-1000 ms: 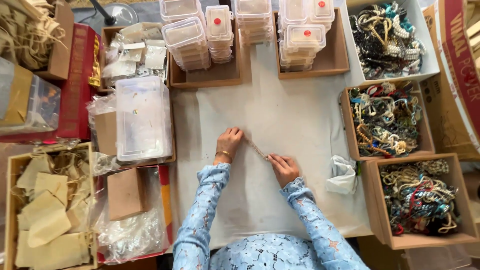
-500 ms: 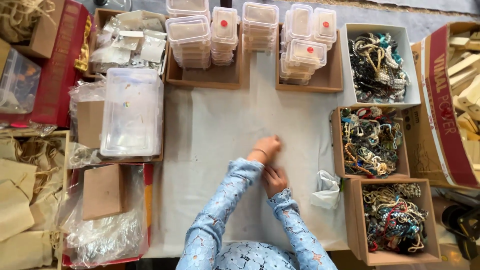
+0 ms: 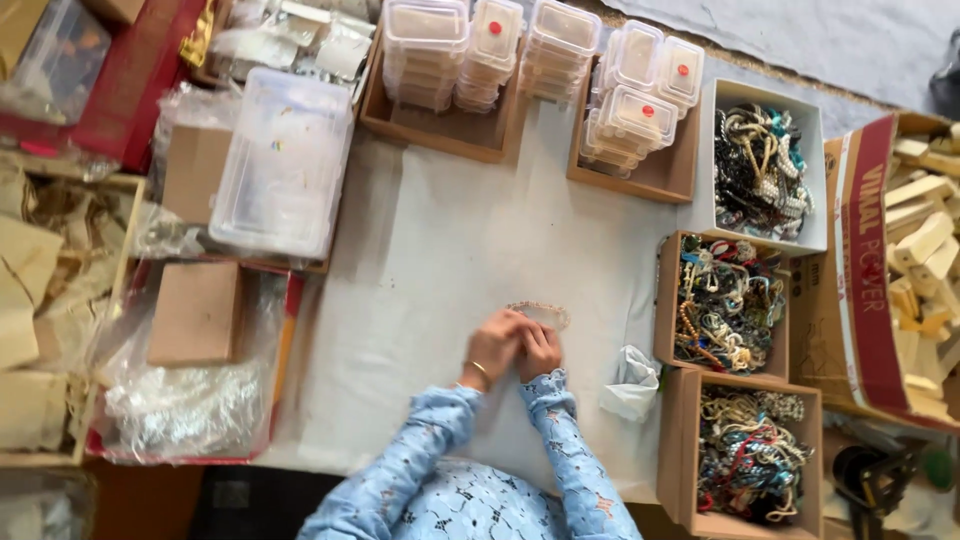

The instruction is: The recorder sorts through various items of jewelry and places them into small plastic bags and containers.

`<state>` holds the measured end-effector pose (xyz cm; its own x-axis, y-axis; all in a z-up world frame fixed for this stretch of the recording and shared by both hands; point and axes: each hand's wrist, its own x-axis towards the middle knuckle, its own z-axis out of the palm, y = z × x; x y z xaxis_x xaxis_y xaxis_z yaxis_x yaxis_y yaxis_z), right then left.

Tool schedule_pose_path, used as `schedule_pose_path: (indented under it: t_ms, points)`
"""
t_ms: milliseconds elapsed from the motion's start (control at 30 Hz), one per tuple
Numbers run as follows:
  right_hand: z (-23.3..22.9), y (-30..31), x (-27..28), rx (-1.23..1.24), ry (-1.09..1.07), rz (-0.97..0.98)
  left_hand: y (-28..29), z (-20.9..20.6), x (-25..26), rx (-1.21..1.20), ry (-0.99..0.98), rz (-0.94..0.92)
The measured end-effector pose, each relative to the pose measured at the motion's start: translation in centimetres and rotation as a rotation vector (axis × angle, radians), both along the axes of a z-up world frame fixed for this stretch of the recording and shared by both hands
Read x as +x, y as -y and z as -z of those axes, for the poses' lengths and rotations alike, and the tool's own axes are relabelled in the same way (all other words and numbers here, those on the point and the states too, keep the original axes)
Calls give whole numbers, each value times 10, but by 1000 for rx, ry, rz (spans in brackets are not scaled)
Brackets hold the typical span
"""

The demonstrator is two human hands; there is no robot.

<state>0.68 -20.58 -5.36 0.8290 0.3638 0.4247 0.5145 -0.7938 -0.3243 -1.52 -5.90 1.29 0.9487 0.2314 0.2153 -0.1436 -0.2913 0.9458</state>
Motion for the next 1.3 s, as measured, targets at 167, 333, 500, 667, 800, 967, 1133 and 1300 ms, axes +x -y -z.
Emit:
schedule_pose_path:
  t_ms: [167,333,500,667,800,967,1133,1300]
  points:
    - [-49,-22,-1,74,81,-56,-41,5,2,89,-179,-56]
    - [-53,-23,-2,63,101,-63,-42,20,3,233,-190,14]
    - [-61,-24,-5,126,63,-4,-35,15,7,332,-180,44]
    - [-61,-14,11,29,30,81,-26,28,13,394,-58,24]
    - [-70,-7,24,-116,36,25,-22,32,14,409,-49,-12]
    - [-64,7,38,-32,-4,-28,-19,31,11,428,-11,-70]
    - [-62,14,39,6,-98,-31,-17,30,10,426,23,-129]
    - [-63,14,22,-27,-241,118,-16,32,11,450,11,-142]
